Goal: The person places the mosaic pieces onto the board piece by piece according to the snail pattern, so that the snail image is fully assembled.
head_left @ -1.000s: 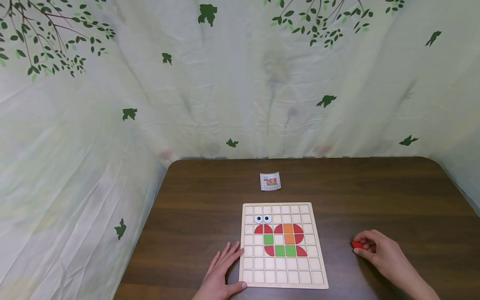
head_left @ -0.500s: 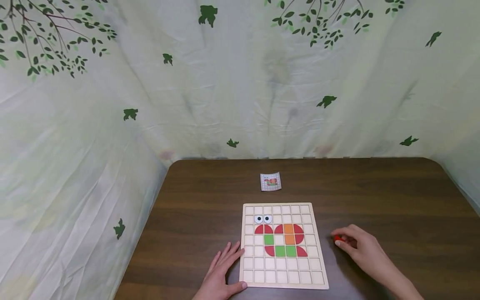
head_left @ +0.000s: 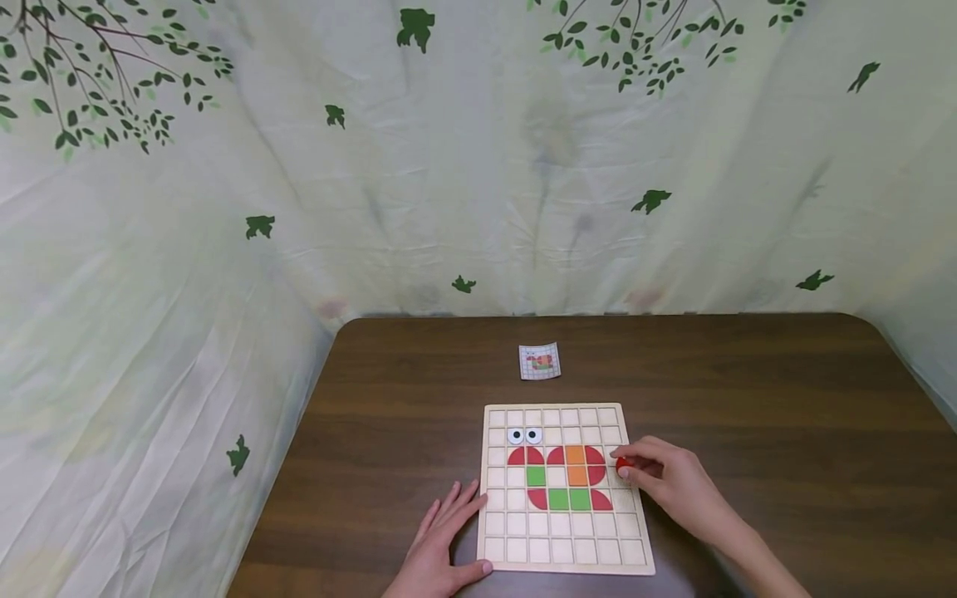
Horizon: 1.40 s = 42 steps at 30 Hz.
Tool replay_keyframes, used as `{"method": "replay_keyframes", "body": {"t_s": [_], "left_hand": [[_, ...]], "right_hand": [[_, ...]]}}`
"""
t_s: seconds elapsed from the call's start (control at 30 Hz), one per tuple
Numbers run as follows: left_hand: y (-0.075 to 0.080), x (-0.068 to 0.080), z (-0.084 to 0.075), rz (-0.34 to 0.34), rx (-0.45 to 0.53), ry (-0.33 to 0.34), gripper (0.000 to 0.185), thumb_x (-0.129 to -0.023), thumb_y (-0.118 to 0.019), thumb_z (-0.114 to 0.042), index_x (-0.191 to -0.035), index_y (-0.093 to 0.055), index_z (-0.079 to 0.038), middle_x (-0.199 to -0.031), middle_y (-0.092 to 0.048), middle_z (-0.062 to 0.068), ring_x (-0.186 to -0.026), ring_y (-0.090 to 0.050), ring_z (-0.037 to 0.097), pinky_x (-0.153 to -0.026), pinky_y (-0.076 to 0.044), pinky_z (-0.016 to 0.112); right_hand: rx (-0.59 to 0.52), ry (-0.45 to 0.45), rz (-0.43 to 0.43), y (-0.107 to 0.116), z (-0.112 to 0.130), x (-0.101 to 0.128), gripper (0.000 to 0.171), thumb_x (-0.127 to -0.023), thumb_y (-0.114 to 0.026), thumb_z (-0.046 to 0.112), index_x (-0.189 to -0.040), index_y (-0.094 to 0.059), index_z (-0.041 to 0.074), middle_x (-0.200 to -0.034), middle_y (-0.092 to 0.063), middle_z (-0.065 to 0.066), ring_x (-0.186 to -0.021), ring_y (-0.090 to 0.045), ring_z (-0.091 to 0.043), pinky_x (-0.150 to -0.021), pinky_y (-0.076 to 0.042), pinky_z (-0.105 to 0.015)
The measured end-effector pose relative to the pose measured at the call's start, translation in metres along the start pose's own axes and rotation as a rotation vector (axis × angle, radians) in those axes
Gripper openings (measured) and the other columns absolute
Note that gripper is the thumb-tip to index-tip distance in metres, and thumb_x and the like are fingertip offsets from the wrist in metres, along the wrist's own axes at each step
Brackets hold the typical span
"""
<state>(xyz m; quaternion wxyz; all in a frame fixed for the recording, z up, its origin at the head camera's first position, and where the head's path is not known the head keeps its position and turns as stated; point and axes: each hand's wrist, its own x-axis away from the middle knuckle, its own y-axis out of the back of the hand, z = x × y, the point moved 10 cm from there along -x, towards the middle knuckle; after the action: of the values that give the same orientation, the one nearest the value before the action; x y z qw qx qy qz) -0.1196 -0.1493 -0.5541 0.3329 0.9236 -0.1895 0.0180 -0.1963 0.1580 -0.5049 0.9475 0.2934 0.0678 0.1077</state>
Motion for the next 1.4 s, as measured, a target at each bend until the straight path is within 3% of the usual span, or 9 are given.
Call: {"method": "replay_keyframes", "body": {"t_s": [0.33,0.53,0.77,0.9,1.1,1.4], "left_hand": [[0.000,0.000,-0.001,-0.012,-0.017,-0.016,0.079,-0.077,-0.080,-0.039,-0.147,-0.047,-0.024,-0.158,-0.032,0.000,-0.148,-0.016,0.033,-0.102,0.009,0.009],[0.000,0.001,0.000,-0.011,-0.025,-0.004,0.079,-0.077,-0.080,-0.040,-0.147,-0.047,-0.027,-0.158,-0.032,-0.001,-0.148,-0.016,0.032,-0.103,0.010,0.010],[0.000,0.001,0.001,0.000,-0.014,0.019,0.079,-0.077,-0.080,-0.040,-0.147,-0.046,-0.027,-0.158,-0.032,-0.001,-0.148,-0.014,0.032,-0.107,0.008,0.020],[0.000,0.001,0.000,-0.001,-0.005,0.017,0.079,-0.077,-0.080,-0.040,-0.147,-0.047,-0.028,-0.158,-0.032,-0.002,-0.148,-0.014,0.032,-0.106,0.009,0.017],[0.001,0.002,0.001,-0.008,-0.008,0.005,0.079,-0.077,-0.081,-0.040,-0.147,-0.047,-0.027,-0.158,-0.032,-0.001,-0.148,-0.015,0.032,-0.103,0.010,0.012],[0.000,0.001,0.001,-0.007,0.000,0.016,0.079,-0.077,-0.080,-0.041,-0.147,-0.046,-0.028,-0.158,-0.032,-0.002,-0.148,-0.014,0.032,-0.106,0.008,0.018]], "right_hand": [[-0.074,0.011,0.085,-0.033,0.019,-0.013,0.022,-0.083,-0.078,0.009,-0.101,-0.072,0.020,-0.092,-0.067,0.011,-0.078,-0.060,-0.010,-0.072,-0.052,-0.026],[-0.023,0.078,0.136,-0.046,0.034,-0.021,0.016,-0.086,-0.077,0.014,-0.099,-0.075,0.022,-0.093,-0.065,0.016,-0.083,-0.058,-0.008,-0.074,-0.052,-0.026],[0.018,0.119,0.212,-0.066,0.045,-0.031,0.015,-0.087,-0.075,0.015,-0.101,-0.077,0.021,-0.091,-0.065,0.017,-0.080,-0.056,-0.007,-0.073,-0.051,-0.025],[0.045,0.128,0.243,-0.077,0.048,-0.034,0.014,-0.087,-0.075,0.012,-0.100,-0.077,0.018,-0.090,-0.066,0.016,-0.080,-0.057,-0.005,-0.073,-0.050,-0.026],[0.105,0.120,0.236,-0.084,0.049,-0.038,0.012,-0.085,-0.076,0.010,-0.096,-0.076,0.017,-0.084,-0.065,0.014,-0.073,-0.055,-0.003,-0.069,-0.049,-0.025],[0.187,0.157,0.178,-0.084,0.052,-0.039,0.010,-0.083,-0.078,0.012,-0.084,-0.073,0.020,-0.077,-0.058,0.015,-0.067,-0.051,-0.001,-0.062,-0.046,-0.023]]}}
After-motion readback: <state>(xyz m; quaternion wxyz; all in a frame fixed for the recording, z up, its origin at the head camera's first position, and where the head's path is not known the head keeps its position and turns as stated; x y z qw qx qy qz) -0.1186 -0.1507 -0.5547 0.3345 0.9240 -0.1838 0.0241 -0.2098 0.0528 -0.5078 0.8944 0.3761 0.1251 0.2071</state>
